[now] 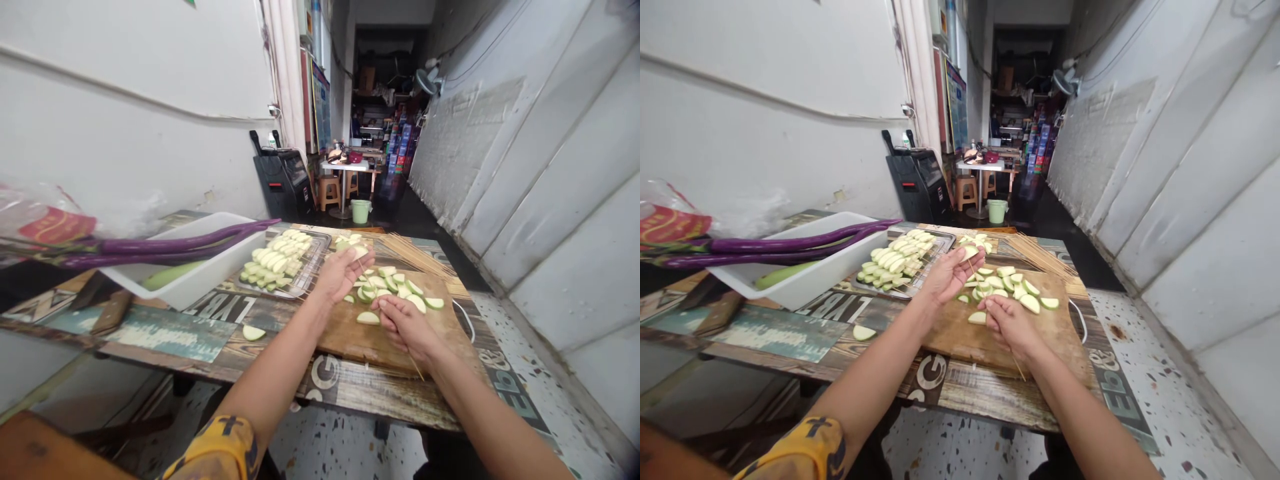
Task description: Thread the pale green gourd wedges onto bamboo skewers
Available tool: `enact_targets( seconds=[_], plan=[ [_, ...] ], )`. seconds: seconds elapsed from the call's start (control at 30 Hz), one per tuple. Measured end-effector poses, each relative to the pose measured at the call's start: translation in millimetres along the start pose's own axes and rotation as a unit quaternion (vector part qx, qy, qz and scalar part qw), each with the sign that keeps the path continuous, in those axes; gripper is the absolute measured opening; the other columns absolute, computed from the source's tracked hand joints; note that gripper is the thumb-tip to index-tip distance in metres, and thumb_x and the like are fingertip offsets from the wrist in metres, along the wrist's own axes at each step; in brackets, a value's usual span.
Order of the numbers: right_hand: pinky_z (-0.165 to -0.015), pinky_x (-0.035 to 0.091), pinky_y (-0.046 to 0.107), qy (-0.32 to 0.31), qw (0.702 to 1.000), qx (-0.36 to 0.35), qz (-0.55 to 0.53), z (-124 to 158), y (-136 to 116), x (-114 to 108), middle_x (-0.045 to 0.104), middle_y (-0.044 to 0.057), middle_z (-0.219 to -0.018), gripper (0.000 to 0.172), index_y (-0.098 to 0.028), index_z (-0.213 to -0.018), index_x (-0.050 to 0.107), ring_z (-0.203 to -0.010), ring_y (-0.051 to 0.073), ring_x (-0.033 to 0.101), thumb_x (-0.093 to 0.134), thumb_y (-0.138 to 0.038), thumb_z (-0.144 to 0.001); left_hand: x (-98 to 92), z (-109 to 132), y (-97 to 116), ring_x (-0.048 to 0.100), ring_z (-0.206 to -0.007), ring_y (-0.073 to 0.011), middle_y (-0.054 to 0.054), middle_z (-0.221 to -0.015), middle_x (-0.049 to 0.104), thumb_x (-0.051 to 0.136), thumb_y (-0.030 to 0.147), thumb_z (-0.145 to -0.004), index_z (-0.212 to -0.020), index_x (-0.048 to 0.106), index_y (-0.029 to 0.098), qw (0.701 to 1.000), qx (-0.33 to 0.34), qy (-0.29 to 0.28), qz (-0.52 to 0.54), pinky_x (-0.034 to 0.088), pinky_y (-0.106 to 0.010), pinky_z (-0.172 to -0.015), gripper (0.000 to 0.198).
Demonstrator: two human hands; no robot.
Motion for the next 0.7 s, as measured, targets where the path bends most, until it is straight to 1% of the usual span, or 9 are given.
enact_targets(
  seconds=[0.17,0.23,0.3,0.37,0.43,0.5,0.53,0.6,0.7],
  plan=[
    [-0.025,0.014,0.012,-0.025,0.997,0.009,-0.068,-0.7,0.9,2.3,0.025,-0.012,-0.046,0.028,-0.02,-0.083,0.049,-0.031,0.001,0.011,0.053,-0.047,-0.077,3.8,1.1,-1.4,0.061,-0.096,-0.0214,-0.015,-0.098,0.065,0.051,0.017,-0.081,-0.088,0.06,0.007,0.999,-0.014,-0.011,0.033,0.04,-0.038,-0.095,0.015],
    [-0.025,0.014,0.013,0.0,0.999,-0.017,-0.036,-3.2,-0.1,-1.3,0.024,-0.012,-0.044,0.029,-0.019,-0.084,0.052,-0.031,0.001,0.012,0.052,-0.047,-0.078,4.8,1.2,-0.8,0.061,-0.096,-0.0212,-0.015,-0.097,0.065,0.049,0.019,-0.083,-0.088,0.06,0.007,0.999,-0.016,-0.011,0.048,0.04,-0.039,-0.094,0.017],
    [-0.027,0.021,0.014,0.057,0.995,-0.072,0.043,-5.0,-4.2,-8.4,0.029,-0.011,-0.041,0.03,-0.018,-0.087,0.058,-0.03,0.003,0.021,0.052,-0.046,-0.078,6.0,2.0,1.0,0.062,-0.095,-0.0207,-0.015,-0.097,0.065,0.049,0.021,-0.083,-0.09,0.059,0.008,0.999,-0.005,-0.009,0.053,0.04,-0.039,-0.094,0.018],
    [-0.038,0.039,0.02,0.138,0.965,-0.162,0.152,-3.1,-13.1,-16.5,0.048,-0.005,-0.045,0.029,-0.017,-0.088,0.063,-0.038,0.008,0.043,0.054,-0.042,-0.077,8.2,3.9,3.4,0.062,-0.093,-0.0203,-0.014,-0.097,0.065,0.05,0.021,-0.082,-0.092,0.059,0.008,0.999,0.013,-0.006,0.044,0.04,-0.039,-0.094,0.018],
    [-0.062,0.051,0.029,0.208,0.912,-0.252,0.248,2.3,-21.5,-21.3,0.066,0.004,-0.068,0.026,-0.018,-0.087,0.068,-0.064,0.016,0.061,0.056,-0.038,-0.076,12.5,7.1,5.7,0.063,-0.091,-0.0202,-0.014,-0.097,0.066,0.053,0.021,-0.081,-0.093,0.06,0.008,0.999,0.03,-0.01,0.029,0.04,-0.04,-0.094,0.018],
    [-0.081,0.048,0.034,0.243,0.87,-0.307,0.3,6.4,-24.7,-23.7,0.069,0.007,-0.091,0.024,-0.019,-0.089,0.069,-0.085,0.02,0.063,0.055,-0.035,-0.077,18.6,11.0,8.1,0.063,-0.091,-0.0205,-0.013,-0.096,0.066,0.055,0.02,-0.08,-0.094,0.06,0.009,0.998,0.048,-0.023,0.018,0.039,-0.041,-0.094,0.019],
    [-0.084,0.047,0.035,0.249,0.861,-0.318,0.308,7.0,-24.7,-25.0,0.068,0.007,-0.095,0.024,-0.02,-0.09,0.069,-0.088,0.021,0.062,0.055,-0.034,-0.077,21.9,13.0,9.3,0.063,-0.091,-0.0207,-0.013,-0.097,0.066,0.055,0.02,-0.079,-0.095,0.06,0.009,0.998,0.057,-0.032,0.016,0.039,-0.041,-0.095,0.02],
    [-0.075,0.049,0.032,0.241,0.872,-0.308,0.294,5.4,-22.9,-28.1,0.069,0.006,-0.088,0.024,-0.019,-0.09,0.069,-0.08,0.019,0.063,0.055,-0.034,-0.077,27.8,16.6,11.7,0.062,-0.093,-0.0213,-0.013,-0.098,0.065,0.056,0.021,-0.079,-0.096,0.06,0.01,0.996,0.071,-0.049,0.014,0.038,-0.042,-0.096,0.021],
    [-0.043,0.04,0.022,0.163,0.94,-0.227,0.194,-1.7,-16.5,-29.6,0.059,0.0,-0.057,0.026,-0.017,-0.088,0.066,-0.046,0.01,0.05,0.055,-0.038,-0.078,33.2,20.3,13.3,0.062,-0.094,-0.0221,-0.013,-0.101,0.065,0.056,0.022,-0.079,-0.097,0.06,0.01,0.994,0.075,-0.072,0.016,0.037,-0.042,-0.097,0.022]
  ],
)
Point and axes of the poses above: each hand's wrist, its own z-axis away from the middle knuckle, its own x-axis out of the palm, y = z × x, the point moved 6 cm from there along -z, towards the middle knuckle
